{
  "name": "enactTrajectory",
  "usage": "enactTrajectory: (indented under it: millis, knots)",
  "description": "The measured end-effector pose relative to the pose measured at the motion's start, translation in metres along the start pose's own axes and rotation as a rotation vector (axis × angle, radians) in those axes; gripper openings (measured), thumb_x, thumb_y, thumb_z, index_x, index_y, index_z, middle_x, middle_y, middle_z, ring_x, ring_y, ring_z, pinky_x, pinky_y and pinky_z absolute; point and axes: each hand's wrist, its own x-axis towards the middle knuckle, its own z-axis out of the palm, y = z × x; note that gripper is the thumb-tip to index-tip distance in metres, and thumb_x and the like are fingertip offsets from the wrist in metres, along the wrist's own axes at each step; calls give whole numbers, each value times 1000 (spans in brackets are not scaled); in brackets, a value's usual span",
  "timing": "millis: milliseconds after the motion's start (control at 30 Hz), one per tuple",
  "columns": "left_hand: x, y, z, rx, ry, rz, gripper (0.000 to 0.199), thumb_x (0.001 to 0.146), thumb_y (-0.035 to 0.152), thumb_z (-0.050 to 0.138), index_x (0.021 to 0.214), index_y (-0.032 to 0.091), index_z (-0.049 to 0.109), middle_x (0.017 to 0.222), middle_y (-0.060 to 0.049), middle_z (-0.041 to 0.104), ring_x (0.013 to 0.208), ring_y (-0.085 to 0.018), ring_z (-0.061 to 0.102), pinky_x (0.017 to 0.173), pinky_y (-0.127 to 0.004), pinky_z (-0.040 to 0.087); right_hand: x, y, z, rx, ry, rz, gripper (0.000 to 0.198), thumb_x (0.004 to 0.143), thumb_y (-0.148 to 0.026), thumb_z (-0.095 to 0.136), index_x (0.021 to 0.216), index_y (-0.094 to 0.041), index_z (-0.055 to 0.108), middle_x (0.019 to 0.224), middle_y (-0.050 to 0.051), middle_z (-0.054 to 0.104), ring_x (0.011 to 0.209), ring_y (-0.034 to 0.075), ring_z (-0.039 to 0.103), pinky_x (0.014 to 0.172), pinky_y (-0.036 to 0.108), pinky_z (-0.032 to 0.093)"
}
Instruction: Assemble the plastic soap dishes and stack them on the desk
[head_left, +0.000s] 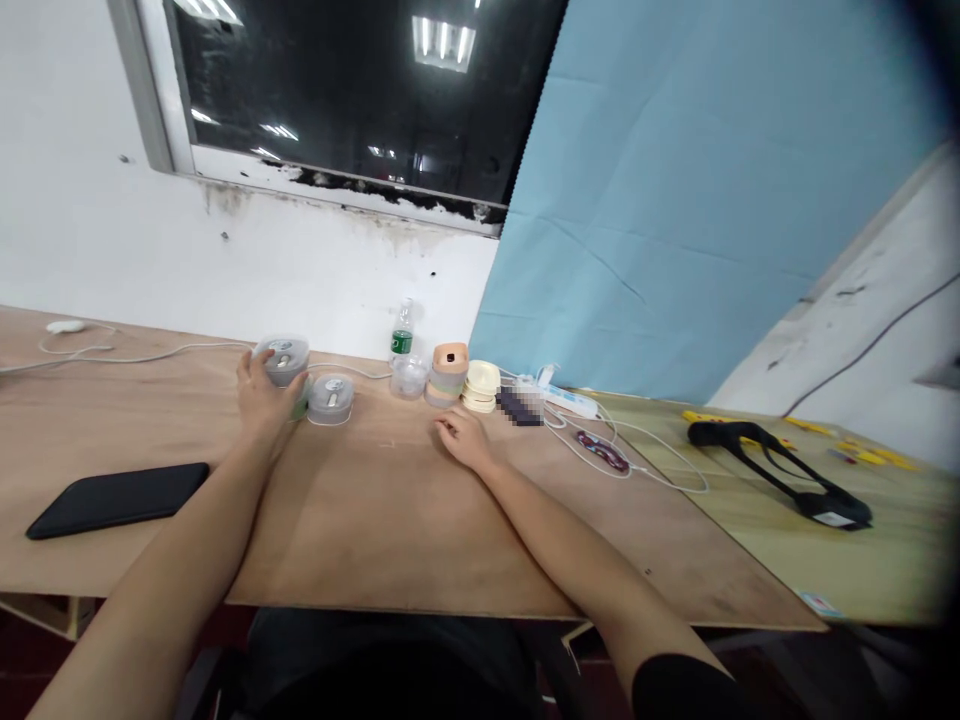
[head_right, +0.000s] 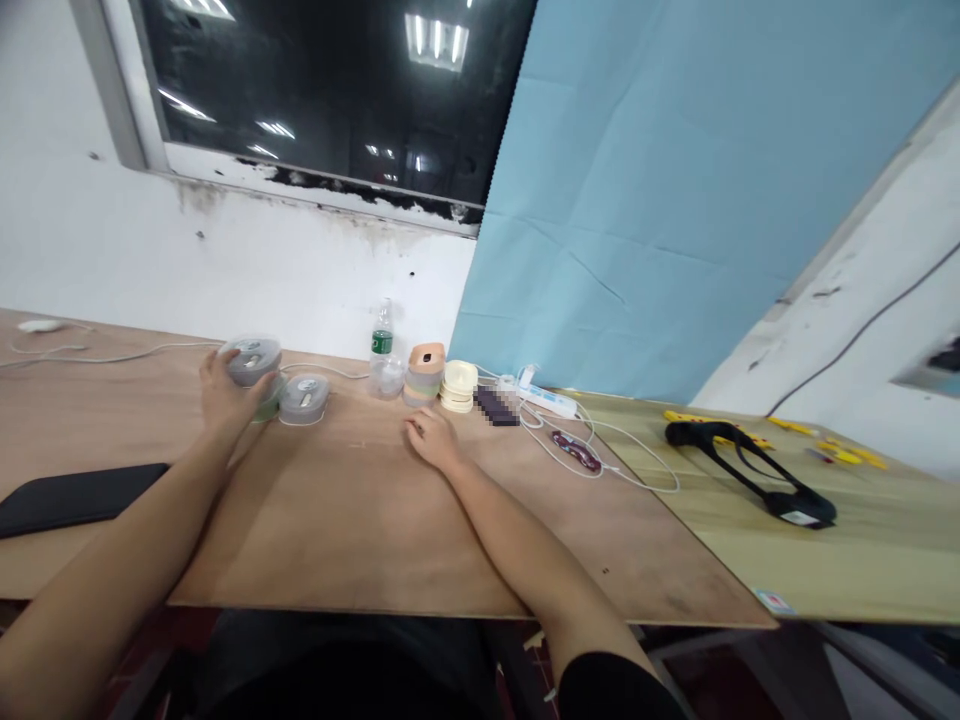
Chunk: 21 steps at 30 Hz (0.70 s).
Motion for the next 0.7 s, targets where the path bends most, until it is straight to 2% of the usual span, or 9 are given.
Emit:
enactTrajectory:
  millis: [167,267,367,433,500,633,700]
  knots:
    - [-4,6,-5,-67,53,105,60,81,42,63,129,15,40,145,-9,27,134,-33,27,112,-46,22,5,-4,0,26,-99,-43,19,88,-23,51,91,-21,69,86,4,67,80,16,59,76,29,45]
    - [-7,16,-4,-48,114,203,62,78,42,65,128,15,42,143,-13,31,134,-31,30,112,-43,26,4,-3,0,26,-78,-12,20,88,-24,50,93,-21,69,88,5,68,82,17,59,77,29,45]
    - [-15,30,1,-72,82,308,63,77,44,65,128,16,42,142,-14,34,134,-28,32,111,-41,28,4,-2,-1,38,-62,26,20,88,-25,51,97,-20,68,89,5,68,82,17,59,77,28,45]
    - [-24,40,7,-112,-4,368,62,77,46,64,128,18,43,142,-14,36,134,-29,33,111,-42,28,4,-2,-2,57,-58,45,22,88,-26,51,101,-20,67,90,5,68,80,16,59,76,28,45]
    - [-37,50,15,-159,-156,433,61,77,47,64,127,18,44,142,-14,37,134,-29,35,110,-44,30,3,-2,-2,76,-54,75,24,89,-29,51,107,-20,65,92,5,68,76,15,59,75,28,45]
    - [-64,65,31,-196,-584,567,66,75,53,62,130,20,45,140,-14,42,130,-32,40,107,-47,34,2,-2,-6,115,-53,138,37,91,-39,49,122,-20,57,92,5,67,74,16,60,74,29,46]
    - [-75,68,36,-180,-771,605,70,75,55,60,134,22,42,142,-14,40,128,-32,43,105,-47,38,3,-1,-8,147,-63,116,47,90,-45,50,128,-18,51,103,9,66,83,18,62,79,32,47]
